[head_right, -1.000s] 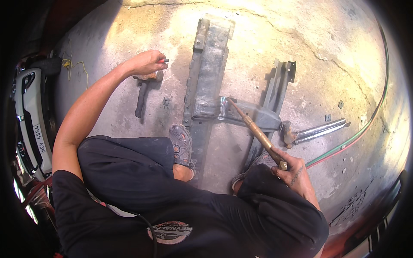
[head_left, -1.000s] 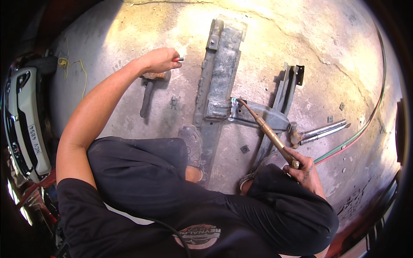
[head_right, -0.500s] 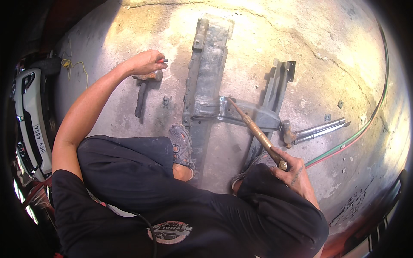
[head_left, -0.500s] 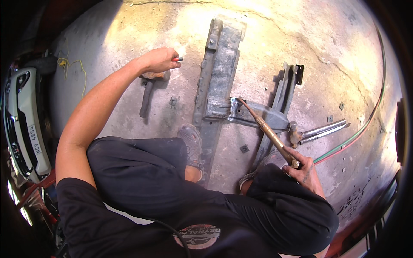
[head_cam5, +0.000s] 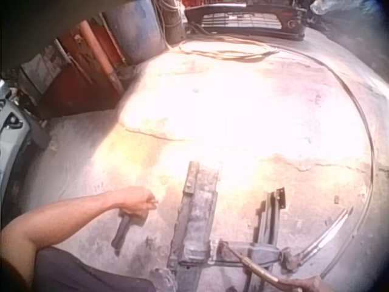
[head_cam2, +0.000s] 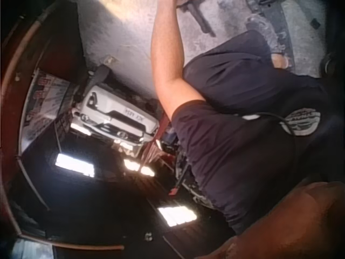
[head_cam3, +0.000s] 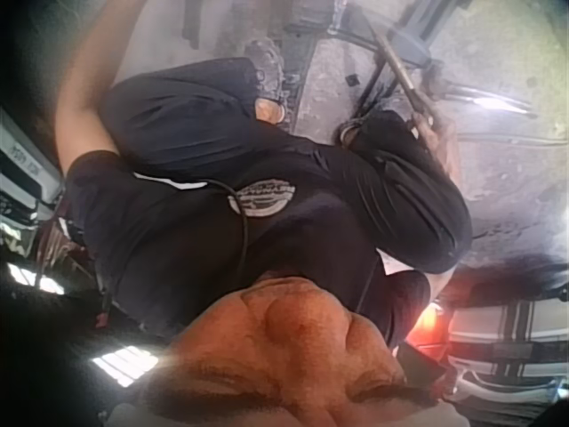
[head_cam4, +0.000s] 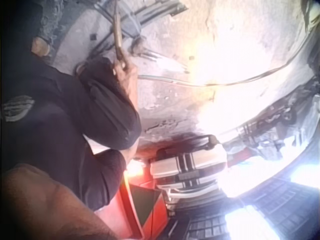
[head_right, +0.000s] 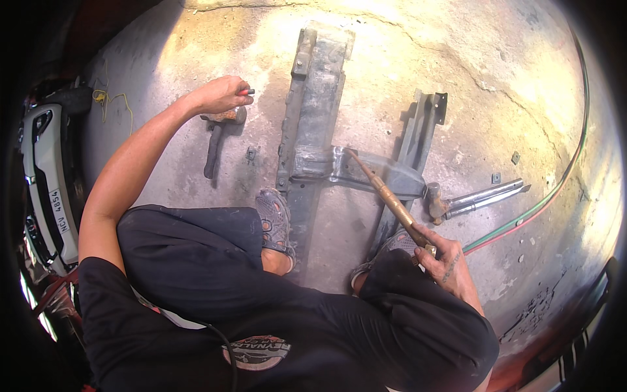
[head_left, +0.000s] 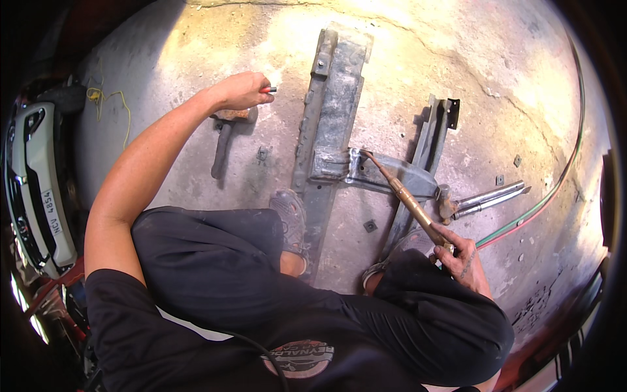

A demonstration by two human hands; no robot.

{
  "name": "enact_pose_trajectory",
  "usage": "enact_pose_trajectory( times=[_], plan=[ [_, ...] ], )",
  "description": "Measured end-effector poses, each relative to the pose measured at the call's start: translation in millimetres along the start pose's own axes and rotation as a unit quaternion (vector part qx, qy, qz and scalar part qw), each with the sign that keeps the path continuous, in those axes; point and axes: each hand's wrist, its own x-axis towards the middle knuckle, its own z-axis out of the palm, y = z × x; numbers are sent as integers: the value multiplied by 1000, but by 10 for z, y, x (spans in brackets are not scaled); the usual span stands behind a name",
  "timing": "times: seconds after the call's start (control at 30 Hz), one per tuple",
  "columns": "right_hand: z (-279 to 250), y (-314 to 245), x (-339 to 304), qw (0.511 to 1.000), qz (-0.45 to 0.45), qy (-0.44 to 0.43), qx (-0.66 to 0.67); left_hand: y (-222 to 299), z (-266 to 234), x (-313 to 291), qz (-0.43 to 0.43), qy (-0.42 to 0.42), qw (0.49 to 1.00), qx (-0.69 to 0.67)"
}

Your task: The person removes a metal frame from a car, then uses a hammer and punch to drive out pins from the frame. They then use a welding torch to heat and weld sections of the frame while kneeling on the floor.

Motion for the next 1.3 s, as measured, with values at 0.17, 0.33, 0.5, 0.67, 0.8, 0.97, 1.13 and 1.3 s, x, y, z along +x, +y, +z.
enact_pose_trajectory(
  times=[0.17, 0.33, 0.5, 0.67, 0.8, 0.97, 1.13, 1.3],
  plan=[
    [-4, -38, 1, 1000, 12, -6, 6, 8, -4, -1, 1, 1, 1000, -2],
    [-6, -68, 15, 1000, 9, -9, -6, 6, -6, -18, 15, 8, 1000, -3],
    [-3, -28, 15, 1000, 6, -6, -13, -18, 7, -9, 11, 7, 1000, 4],
    [6, 21, -9, 1000, -2, 1, 7, -39, 2, 5, -1, 3, 1000, -6],
    [-1, 50, -25, 1000, 18, -8, 13, -22, -36, -1, -10, -1, 1000, -13],
    [-15, -12, -43, 1000, 14, -12, -6, -155, 5, 22, -8, 7, 1000, -15],
    [-23, 39, -56, 999, 27, -22, 3, -196, -39, 15, -24, 6, 999, -23],
    [-29, -31, -68, 999, 39, -28, 10, -212, -53, 4, -41, 11, 999, -13]
  ],
)
